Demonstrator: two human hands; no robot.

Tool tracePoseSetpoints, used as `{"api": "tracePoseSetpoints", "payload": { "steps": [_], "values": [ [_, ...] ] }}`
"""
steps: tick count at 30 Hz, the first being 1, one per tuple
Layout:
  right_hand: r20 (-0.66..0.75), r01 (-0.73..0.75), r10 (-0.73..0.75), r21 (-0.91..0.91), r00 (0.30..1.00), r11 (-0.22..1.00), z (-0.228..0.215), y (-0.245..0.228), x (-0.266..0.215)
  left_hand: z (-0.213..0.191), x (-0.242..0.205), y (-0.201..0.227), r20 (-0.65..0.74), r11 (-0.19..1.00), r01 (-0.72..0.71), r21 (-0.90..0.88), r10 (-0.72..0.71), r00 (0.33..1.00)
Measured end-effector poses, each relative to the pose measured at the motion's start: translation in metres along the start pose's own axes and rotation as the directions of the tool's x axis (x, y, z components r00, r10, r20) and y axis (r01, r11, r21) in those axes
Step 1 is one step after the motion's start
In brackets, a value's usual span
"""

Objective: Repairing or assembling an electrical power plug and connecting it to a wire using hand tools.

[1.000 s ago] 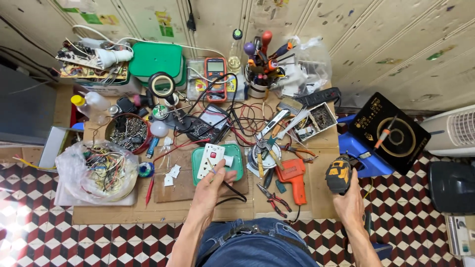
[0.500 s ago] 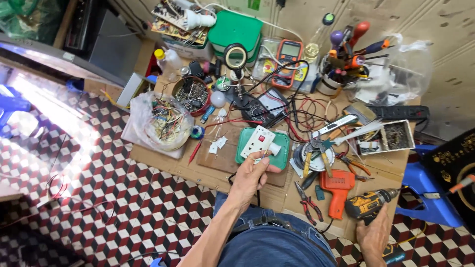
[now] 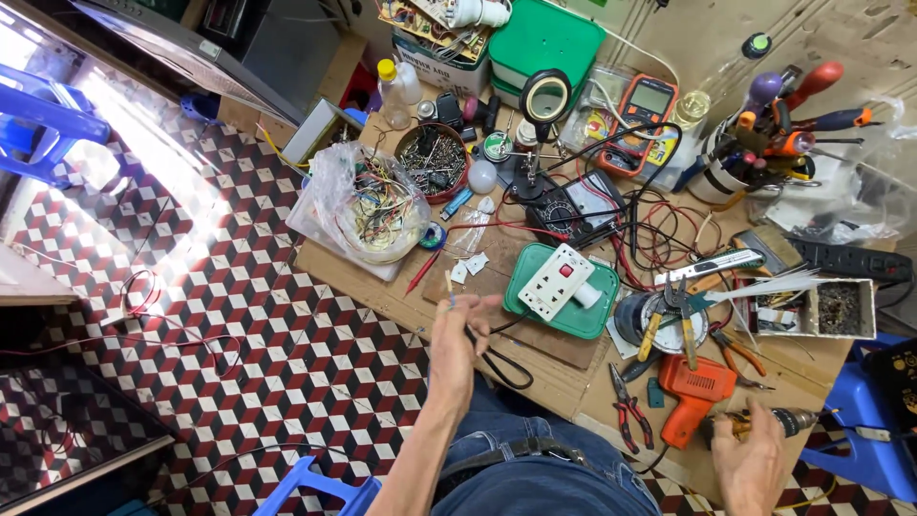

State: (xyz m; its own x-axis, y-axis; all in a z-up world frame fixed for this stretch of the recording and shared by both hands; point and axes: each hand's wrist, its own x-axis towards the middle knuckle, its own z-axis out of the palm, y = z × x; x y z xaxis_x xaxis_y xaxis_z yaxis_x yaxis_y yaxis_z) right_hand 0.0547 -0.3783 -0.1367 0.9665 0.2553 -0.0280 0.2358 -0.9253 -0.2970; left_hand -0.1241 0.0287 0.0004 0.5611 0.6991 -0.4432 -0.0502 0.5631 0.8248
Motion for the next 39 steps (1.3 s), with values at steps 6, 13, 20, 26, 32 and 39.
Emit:
{"api": "tracePoseSetpoints", "payload": {
  "steps": [6, 13, 20, 26, 32, 39],
  "values": [
    [-0.001, 0.202, -0.231, 0.491, 0.973, 0.847, -0.064, -0.234, -0.013, -0.049, 0.016, 0.037, -0.153, 0.992, 0.044, 0.115, -0.026, 0.988],
    [0.454, -0.054, -0.346, 0.665, 0.821, 0.745, -0.021, -0.385, -0.027, -0.072, 0.033, 0.061, -0.118, 0.979, 0.161, 0.125, -0.146, 0.982],
    [0.461, -0.318, -0.227, 0.823, 0.858, 0.470, 0.011, -0.403, -0.014, -0.098, 0.056, 0.061, 0.087, 0.985, 0.107, 0.134, -0.120, 0.989],
    [0.338, -0.274, -0.118, 0.887, 0.934, 0.373, -0.014, -0.426, -0.008, -0.106, 0.067, 0.065, 0.176, 0.960, 0.165, 0.227, -0.207, 0.962],
    [0.390, -0.334, -0.164, 0.897, 0.906, 0.290, -0.022, -0.447, 0.002, -0.096, 0.064, 0.082, 0.293, 0.944, 0.162, 0.288, -0.248, 0.923],
    [0.234, 0.233, -0.359, 0.435, 0.904, 0.870, 0.084, -0.448, 0.039, -0.123, 0.070, 0.083, 0.115, 0.963, 0.226, 0.148, -0.243, 0.963]
  ]
}}
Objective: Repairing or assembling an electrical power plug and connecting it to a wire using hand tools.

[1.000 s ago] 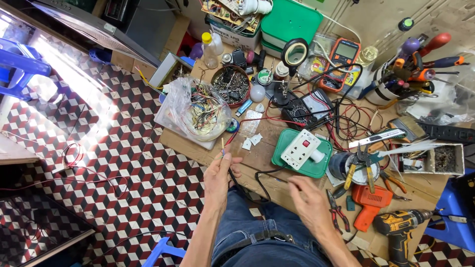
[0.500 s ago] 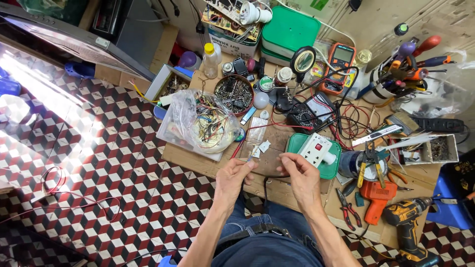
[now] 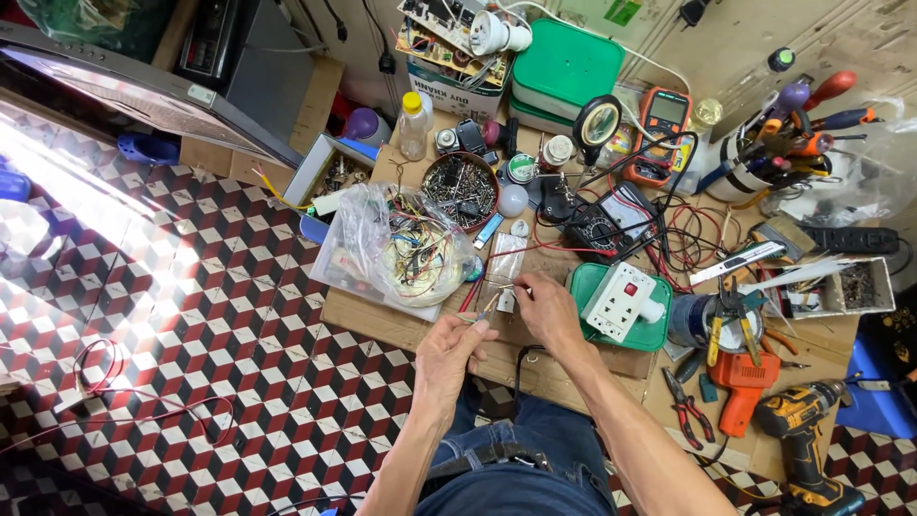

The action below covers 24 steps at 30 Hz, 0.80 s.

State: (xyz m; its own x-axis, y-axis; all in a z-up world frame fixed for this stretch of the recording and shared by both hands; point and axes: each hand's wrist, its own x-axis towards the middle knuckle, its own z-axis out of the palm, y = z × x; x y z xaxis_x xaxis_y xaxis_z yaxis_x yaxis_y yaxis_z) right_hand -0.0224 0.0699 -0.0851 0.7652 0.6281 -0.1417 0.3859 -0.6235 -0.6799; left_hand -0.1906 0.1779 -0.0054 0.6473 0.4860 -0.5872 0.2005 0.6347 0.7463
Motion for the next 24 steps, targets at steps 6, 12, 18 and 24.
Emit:
{"api": "tracePoseSetpoints", "payload": {
  "steps": [6, 12, 18, 24],
  "values": [
    [0.223, 0.271, -0.209, -0.303, 0.952, 0.914, 0.034, 0.016, 0.041, -0.008, -0.001, 0.003, -0.063, 0.994, -0.021, -0.106, 0.015, 0.998],
    [0.318, 0.315, -0.218, -0.296, 0.923, 0.902, 0.043, 0.031, 0.059, -0.010, 0.006, 0.009, -0.072, 0.990, 0.000, -0.144, -0.011, 0.997],
    [0.389, 0.549, -0.404, -0.420, 0.828, 0.722, 0.054, 0.035, 0.061, -0.007, 0.006, 0.022, -0.091, 0.995, 0.038, -0.098, -0.047, 0.995],
    [0.440, 0.622, -0.445, -0.469, 0.780, 0.627, 0.050, 0.028, 0.059, 0.004, 0.006, 0.038, -0.096, 0.991, 0.103, -0.088, -0.112, 0.989]
  ]
}}
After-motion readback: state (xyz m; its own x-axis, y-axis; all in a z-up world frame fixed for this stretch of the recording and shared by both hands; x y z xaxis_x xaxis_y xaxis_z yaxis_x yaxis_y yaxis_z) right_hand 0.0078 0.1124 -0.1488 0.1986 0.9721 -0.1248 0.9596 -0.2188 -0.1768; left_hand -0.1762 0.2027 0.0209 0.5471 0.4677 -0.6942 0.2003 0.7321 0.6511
